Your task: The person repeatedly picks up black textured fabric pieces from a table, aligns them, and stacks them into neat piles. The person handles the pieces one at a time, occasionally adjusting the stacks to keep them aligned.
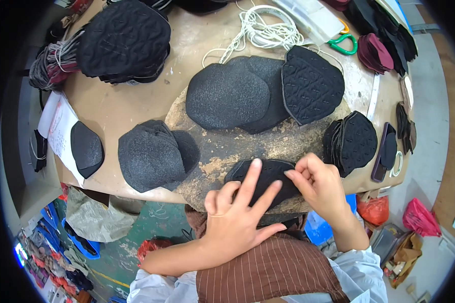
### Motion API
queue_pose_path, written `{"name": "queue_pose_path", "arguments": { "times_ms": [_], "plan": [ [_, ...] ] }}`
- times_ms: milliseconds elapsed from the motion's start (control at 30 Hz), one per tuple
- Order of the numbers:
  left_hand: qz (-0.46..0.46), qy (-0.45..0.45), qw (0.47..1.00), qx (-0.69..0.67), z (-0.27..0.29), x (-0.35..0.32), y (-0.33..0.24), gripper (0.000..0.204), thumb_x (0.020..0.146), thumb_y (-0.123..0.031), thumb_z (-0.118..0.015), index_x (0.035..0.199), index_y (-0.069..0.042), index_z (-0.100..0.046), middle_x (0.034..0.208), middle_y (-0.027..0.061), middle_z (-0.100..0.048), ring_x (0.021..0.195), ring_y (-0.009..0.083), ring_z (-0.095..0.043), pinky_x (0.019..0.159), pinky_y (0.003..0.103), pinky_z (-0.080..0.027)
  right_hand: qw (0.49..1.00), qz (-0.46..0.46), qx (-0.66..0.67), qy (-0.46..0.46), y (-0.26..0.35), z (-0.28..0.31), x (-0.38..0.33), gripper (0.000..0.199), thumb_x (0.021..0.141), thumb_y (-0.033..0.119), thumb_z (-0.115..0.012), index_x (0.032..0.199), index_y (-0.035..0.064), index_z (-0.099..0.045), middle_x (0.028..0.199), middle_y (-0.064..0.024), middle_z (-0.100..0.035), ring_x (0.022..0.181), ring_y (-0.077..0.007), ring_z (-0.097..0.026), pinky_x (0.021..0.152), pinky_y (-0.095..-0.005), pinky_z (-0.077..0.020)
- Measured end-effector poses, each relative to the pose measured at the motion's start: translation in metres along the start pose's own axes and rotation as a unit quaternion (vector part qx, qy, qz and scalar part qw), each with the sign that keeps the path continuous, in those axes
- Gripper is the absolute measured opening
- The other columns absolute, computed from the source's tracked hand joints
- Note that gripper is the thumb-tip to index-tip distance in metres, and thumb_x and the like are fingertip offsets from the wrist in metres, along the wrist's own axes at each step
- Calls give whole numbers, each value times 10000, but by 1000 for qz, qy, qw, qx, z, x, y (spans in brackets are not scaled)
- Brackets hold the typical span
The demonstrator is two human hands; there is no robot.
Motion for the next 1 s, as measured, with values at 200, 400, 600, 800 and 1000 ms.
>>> {"name": "queue_pose_path", "arguments": {
  "times_ms": [200,400,600,800,1000],
  "plan": [
    [-33,-255,965,-55,6,-36,32,681,771,-389,-705,1280,-7,-462,1377,286,-418,1182,367,-451,984,454,-278,937,154,263,-168,12,28,-19,251,763,6,-748,911,19,-546,872,-58,-580,739,-114,-565,691,-226,-482],
    [-43,-78,996,11,-10,-29,4,663,732,-347,-742,1308,-108,-517,1434,199,-396,1303,327,-399,1061,477,-218,959,132,84,-235,4,68,67,389,847,123,-699,1180,3,-536,991,-71,-619,894,-138,-604,773,-246,-488],
    [-59,-16,997,37,-18,-41,19,694,714,-402,-743,1338,-199,-517,1473,160,-357,1351,330,-339,1077,525,-192,953,-7,-257,-161,-34,115,-3,465,751,121,-738,1167,3,-568,1005,-149,-576,931,-296,-573,828,-360,-450],
    [-70,-49,996,35,-19,-41,17,699,693,-359,-777,1315,-155,-532,1458,243,-331,1332,369,-359,1065,526,-233,885,30,-359,-294,-27,91,-16,390,752,63,-736,1093,-20,-565,974,-137,-569,902,-263,-587,802,-348,-458],
    [-65,-159,982,-79,-27,-73,23,557,636,-232,-818,1138,-94,-620,1366,328,-373,1254,371,-453,1014,480,-329,942,80,172,-277,20,78,-46,206,784,-80,-635,939,14,-537,892,-2,-558,841,-106,-551,803,-252,-450]
  ]
}}
Point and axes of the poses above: each hand's wrist, its own x-axis towards the middle knuckle, its own z-axis out of the back of the hand, y = z × x, the point moved 1 cm from there along x, towards the middle knuckle
